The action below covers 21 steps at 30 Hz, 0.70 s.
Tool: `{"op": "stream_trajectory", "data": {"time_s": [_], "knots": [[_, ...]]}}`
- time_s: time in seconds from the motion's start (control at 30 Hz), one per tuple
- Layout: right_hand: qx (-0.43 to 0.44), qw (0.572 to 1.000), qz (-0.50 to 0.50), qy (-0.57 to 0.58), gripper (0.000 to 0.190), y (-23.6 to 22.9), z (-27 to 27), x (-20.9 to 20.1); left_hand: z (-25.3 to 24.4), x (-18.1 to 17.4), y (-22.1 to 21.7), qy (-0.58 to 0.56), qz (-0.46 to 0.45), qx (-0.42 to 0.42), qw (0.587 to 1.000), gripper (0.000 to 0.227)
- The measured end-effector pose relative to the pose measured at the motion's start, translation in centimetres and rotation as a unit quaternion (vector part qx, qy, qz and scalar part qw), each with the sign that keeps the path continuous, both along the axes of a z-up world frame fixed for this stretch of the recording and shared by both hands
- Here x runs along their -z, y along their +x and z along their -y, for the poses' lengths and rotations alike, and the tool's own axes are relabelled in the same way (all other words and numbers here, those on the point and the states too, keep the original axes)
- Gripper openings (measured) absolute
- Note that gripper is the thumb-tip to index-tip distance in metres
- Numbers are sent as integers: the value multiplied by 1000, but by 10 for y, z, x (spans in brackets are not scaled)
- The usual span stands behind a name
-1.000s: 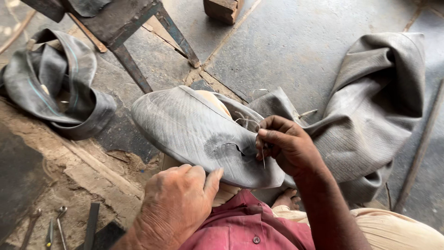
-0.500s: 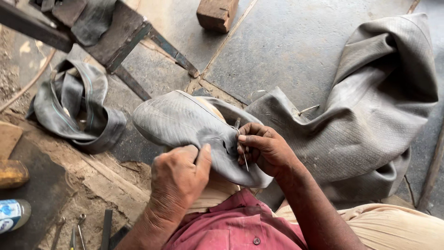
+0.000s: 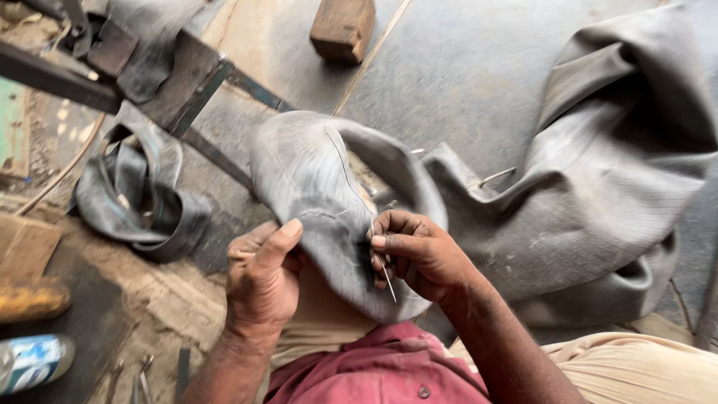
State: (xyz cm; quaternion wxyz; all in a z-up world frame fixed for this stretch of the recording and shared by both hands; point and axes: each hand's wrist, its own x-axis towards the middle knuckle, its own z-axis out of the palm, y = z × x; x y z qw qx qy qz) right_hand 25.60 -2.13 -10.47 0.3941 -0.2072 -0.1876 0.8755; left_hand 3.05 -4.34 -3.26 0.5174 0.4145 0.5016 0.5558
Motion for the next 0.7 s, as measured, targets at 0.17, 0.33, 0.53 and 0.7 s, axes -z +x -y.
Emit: {"op": "stream_trajectory", "data": {"time_s": [0.17, 0.33, 0.53, 0.7], "knots": [[-34, 996, 80, 6, 12, -19, 17, 14, 32, 10, -18, -80, 111, -13, 991, 38], [-8, 987, 139, 85, 13, -30, 26, 27, 34, 13, -13, -97, -65, -31, 993, 42], [6, 981, 162, 106, 12, -31, 24, 32, 12, 23, 9, -155, -55, -2, 986, 22], [0, 982, 158, 101, 12, -22, 23, 20, 11, 29, 13, -125, -98, -15, 987, 23]]}}
